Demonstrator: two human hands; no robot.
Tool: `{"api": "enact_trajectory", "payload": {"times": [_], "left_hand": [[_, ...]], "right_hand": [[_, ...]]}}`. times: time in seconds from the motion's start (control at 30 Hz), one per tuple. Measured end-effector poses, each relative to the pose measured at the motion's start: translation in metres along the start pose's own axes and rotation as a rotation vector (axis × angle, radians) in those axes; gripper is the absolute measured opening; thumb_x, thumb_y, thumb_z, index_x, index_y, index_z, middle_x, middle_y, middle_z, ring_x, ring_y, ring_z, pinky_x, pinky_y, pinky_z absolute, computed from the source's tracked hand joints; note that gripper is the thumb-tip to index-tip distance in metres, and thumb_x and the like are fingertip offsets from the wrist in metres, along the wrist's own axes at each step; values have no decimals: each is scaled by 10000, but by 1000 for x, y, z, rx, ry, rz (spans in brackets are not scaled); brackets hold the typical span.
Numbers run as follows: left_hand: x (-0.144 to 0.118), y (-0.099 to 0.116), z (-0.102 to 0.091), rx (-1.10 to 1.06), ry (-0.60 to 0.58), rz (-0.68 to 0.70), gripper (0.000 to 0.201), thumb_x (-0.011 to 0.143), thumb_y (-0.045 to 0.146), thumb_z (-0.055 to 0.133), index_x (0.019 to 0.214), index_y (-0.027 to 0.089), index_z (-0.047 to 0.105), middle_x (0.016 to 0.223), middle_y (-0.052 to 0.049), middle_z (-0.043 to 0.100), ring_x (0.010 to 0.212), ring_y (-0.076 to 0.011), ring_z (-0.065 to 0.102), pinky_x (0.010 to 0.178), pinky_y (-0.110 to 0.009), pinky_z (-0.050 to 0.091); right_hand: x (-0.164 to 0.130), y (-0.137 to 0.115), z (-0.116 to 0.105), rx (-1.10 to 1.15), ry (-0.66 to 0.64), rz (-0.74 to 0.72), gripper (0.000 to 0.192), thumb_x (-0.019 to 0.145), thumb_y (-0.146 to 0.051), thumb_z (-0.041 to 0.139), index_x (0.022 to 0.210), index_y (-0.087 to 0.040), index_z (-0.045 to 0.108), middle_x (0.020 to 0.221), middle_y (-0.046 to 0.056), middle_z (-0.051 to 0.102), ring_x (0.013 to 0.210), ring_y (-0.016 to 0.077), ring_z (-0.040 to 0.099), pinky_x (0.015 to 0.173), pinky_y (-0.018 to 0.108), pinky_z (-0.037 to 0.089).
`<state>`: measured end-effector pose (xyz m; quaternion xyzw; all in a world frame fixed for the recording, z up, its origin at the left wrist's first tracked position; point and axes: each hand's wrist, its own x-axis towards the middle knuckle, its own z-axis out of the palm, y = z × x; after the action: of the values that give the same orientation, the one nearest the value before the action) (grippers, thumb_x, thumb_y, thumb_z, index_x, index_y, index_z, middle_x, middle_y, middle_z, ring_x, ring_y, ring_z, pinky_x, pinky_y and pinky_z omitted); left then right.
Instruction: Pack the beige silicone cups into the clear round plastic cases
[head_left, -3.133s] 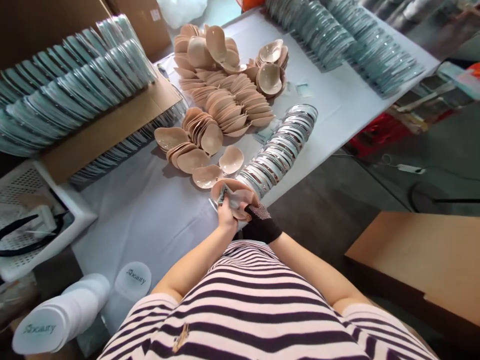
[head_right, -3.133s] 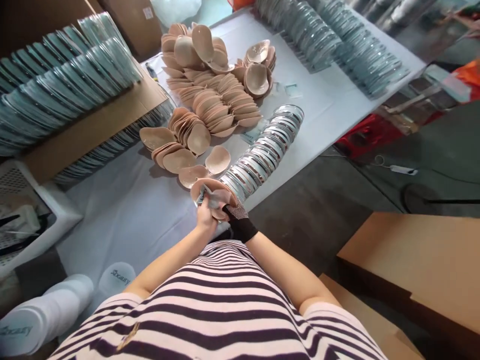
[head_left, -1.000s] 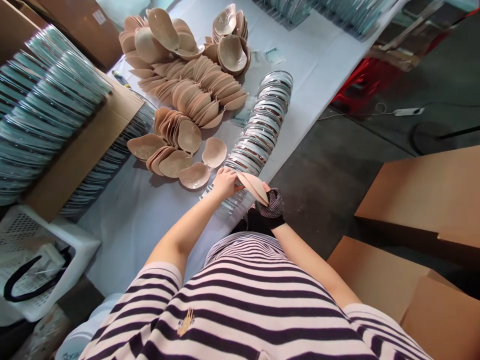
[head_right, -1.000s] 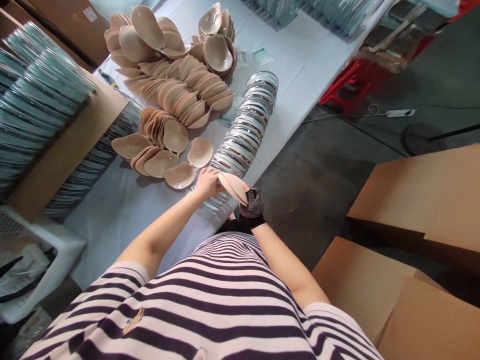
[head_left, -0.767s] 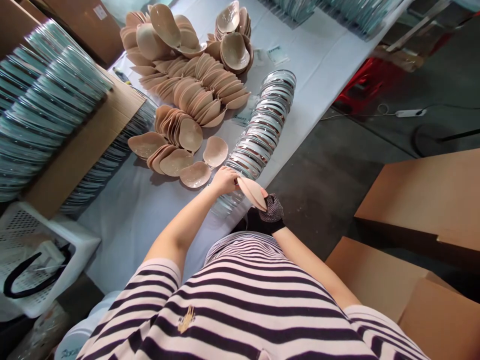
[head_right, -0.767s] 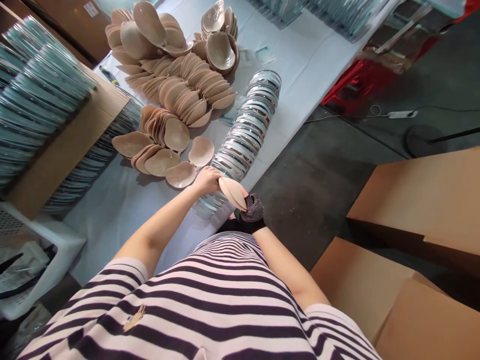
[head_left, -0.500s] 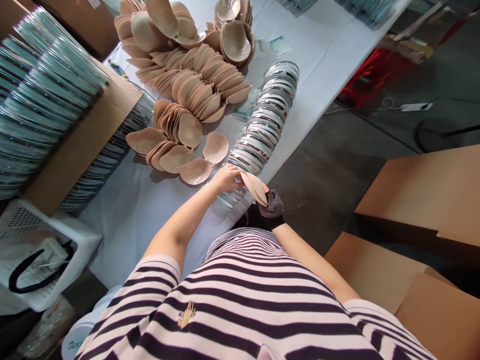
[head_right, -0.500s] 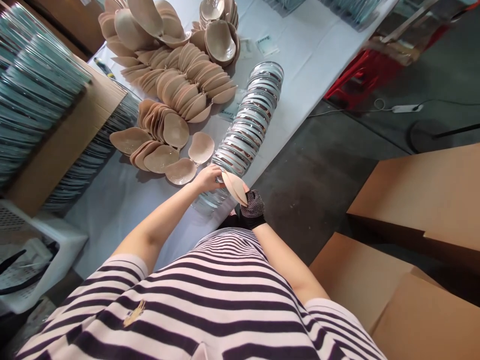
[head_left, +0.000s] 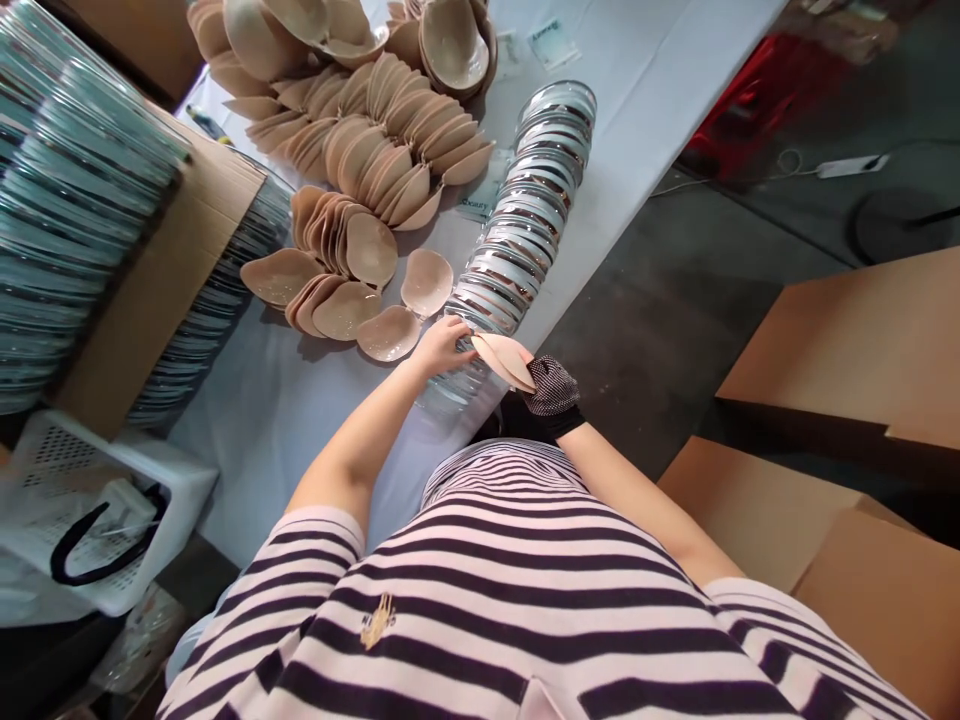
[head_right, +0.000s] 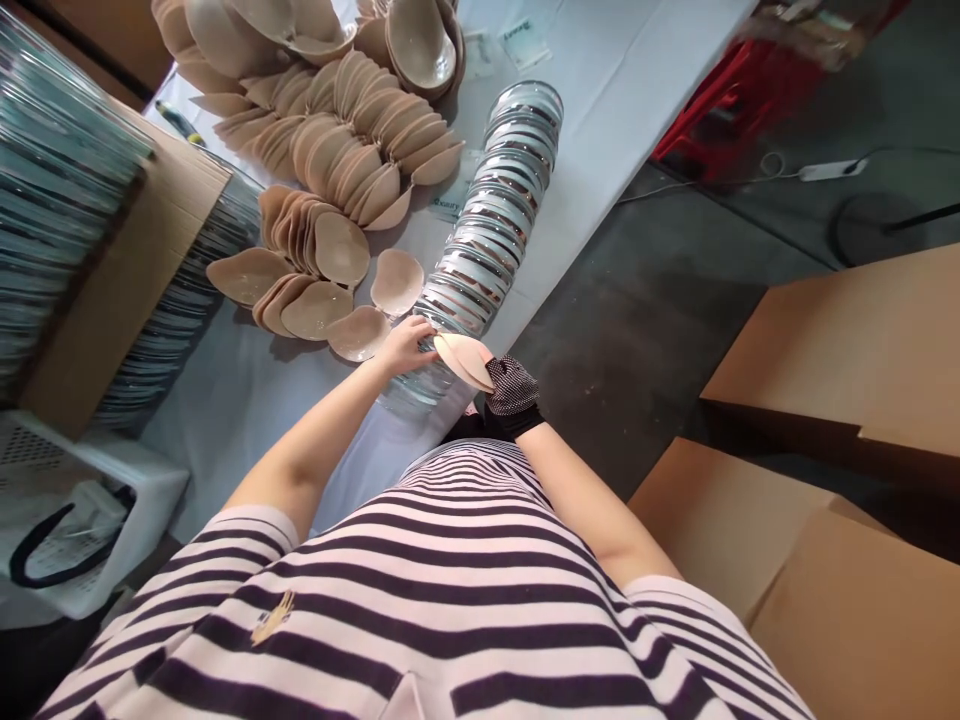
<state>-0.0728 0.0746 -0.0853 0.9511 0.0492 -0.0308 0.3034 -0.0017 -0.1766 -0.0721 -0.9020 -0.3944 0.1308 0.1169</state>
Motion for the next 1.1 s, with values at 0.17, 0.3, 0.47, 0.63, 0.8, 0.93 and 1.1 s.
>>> {"api": "enact_trajectory", "payload": {"times": [0.17, 0.3, 0.47, 0.63, 0.8, 0.93, 1.1], "left_hand": [[-4, -2, 7, 27, 178, -50, 223, 681, 293, 820, 775, 197, 643, 1110, -103, 590, 1103, -285, 545, 1032, -458, 424], [-9, -8, 7, -60, 162, -46, 257, 666, 301, 847, 764, 203, 631, 1237, -106, 560, 1212, -280, 529, 1065, -447, 443], [-12, -12, 9, -77, 161, -74, 292, 660, 294, 859, 767, 208, 601, 1249, -105, 554, 1222, -278, 545, 1056, -454, 478], [-16, 4, 15, 9, 197, -149, 398, 651, 238, 859, 959, 211, 608, 1350, -156, 502, 1310, -330, 490, 1090, -475, 464], [-16, 14, 18, -3, 172, -148, 617, 623, 300, 893, 1140, 205, 570, 1427, -175, 431, 1385, -355, 429, 1137, -484, 434], [-16, 11, 17, -42, 154, -144, 667, 616, 333, 903, 1175, 214, 560, 1444, -164, 415, 1377, -339, 449, 1109, -466, 467], [-18, 7, 16, -85, 151, -128, 703, 599, 322, 905, 1197, 222, 550, 1444, -149, 422, 1362, -326, 471, 1120, -467, 458]], "right_hand": [[3, -11, -14, -1, -83, 30, 577, 833, -260, 567, 1397, -141, 577, 1105, 159, 672, 918, 289, 622, 773, 340, 475], [13, -20, -20, 105, -59, 59, 588, 855, -230, 552, 1435, -139, 525, 1204, 158, 665, 1003, 285, 623, 845, 335, 484], [22, -25, -17, 142, -96, 24, 534, 905, -212, 498, 1437, -162, 514, 1246, 145, 665, 1055, 267, 618, 886, 325, 475], [12, -22, -16, 105, -139, 50, 547, 848, -200, 565, 1393, -162, 564, 1178, 145, 684, 1015, 280, 636, 857, 329, 475], [31, -18, -17, 171, -44, 130, 388, 877, -269, 561, 1230, -142, 655, 1188, 151, 652, 975, 261, 635, 818, 316, 487], [49, -23, -3, 158, -2, 116, 343, 919, -273, 518, 1208, -133, 637, 1181, 155, 647, 998, 262, 636, 836, 326, 495], [48, -35, 31, 181, 53, 86, 364, 913, -273, 536, 1228, -99, 593, 1172, 175, 642, 1069, 278, 620, 901, 357, 506]]}}
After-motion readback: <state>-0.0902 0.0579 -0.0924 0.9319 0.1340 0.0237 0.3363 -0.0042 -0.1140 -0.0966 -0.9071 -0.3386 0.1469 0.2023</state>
